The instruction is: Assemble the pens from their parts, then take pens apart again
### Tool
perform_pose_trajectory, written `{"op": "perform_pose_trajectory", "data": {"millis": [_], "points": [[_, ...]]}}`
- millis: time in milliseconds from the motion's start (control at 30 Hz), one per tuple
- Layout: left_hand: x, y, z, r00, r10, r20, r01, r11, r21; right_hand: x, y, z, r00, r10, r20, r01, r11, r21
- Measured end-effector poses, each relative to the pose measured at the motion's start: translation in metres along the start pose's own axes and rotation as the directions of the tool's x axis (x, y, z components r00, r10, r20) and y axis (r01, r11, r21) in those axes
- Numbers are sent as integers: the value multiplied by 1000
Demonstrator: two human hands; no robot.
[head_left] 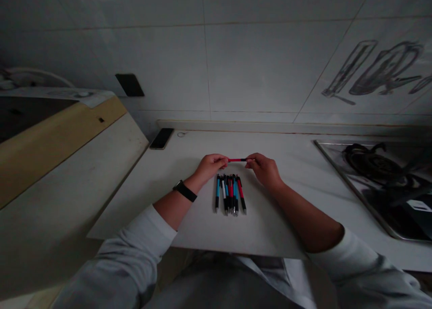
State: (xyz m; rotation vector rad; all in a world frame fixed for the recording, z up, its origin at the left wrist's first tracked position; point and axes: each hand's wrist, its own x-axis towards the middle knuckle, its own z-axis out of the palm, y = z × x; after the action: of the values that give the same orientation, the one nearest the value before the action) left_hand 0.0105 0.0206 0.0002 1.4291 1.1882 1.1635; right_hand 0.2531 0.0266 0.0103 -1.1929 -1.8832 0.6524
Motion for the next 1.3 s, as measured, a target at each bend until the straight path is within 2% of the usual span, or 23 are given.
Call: {"op": "perform_pose_trajectory", "data": {"millis": [133, 267, 433, 567, 733, 900, 1033, 1100, 1200, 1300], "points": [[-4, 1, 2, 992, 110, -66, -103, 990, 100, 1, 5, 1, 997, 58, 42, -60, 997, 48], [-9, 5, 4, 974, 198, -115, -176, 968, 177, 1, 9, 0, 989, 100, 111, -103, 995, 17], [-11, 7, 4, 982, 155, -107, -137, 977, 163, 0, 15, 3, 993, 59, 98, -67, 994, 88], [-10, 5, 3, 974, 192, -117, -166, 965, 203, 0, 15, 6, 992, 77, 98, -96, 976, 197], [-9, 3, 3, 967, 227, -117, -196, 953, 230, 2, 14, 7, 989, 91, 115, -107, 984, 140], [-5, 2, 3, 972, 198, -123, -166, 958, 233, 3, 17, 10, 994, 94, 61, -106, 967, 232], [-2, -5, 1, 972, 205, -114, -175, 958, 229, 4, 17, 10, 982, 153, 108, -167, 976, 137], [-2, -7, 0, 973, 204, -112, -174, 957, 231, 5, 18, 11, 983, 136, 123, -149, 984, 102], [-2, -9, -3, 972, 199, -124, -165, 956, 242, 5, 21, 12, 989, 108, 103, -122, 983, 137], [-1, -9, -5, 969, 205, -140, -164, 952, 258, 6, 22, 12, 981, 113, 159, -126, 989, 80]]}}
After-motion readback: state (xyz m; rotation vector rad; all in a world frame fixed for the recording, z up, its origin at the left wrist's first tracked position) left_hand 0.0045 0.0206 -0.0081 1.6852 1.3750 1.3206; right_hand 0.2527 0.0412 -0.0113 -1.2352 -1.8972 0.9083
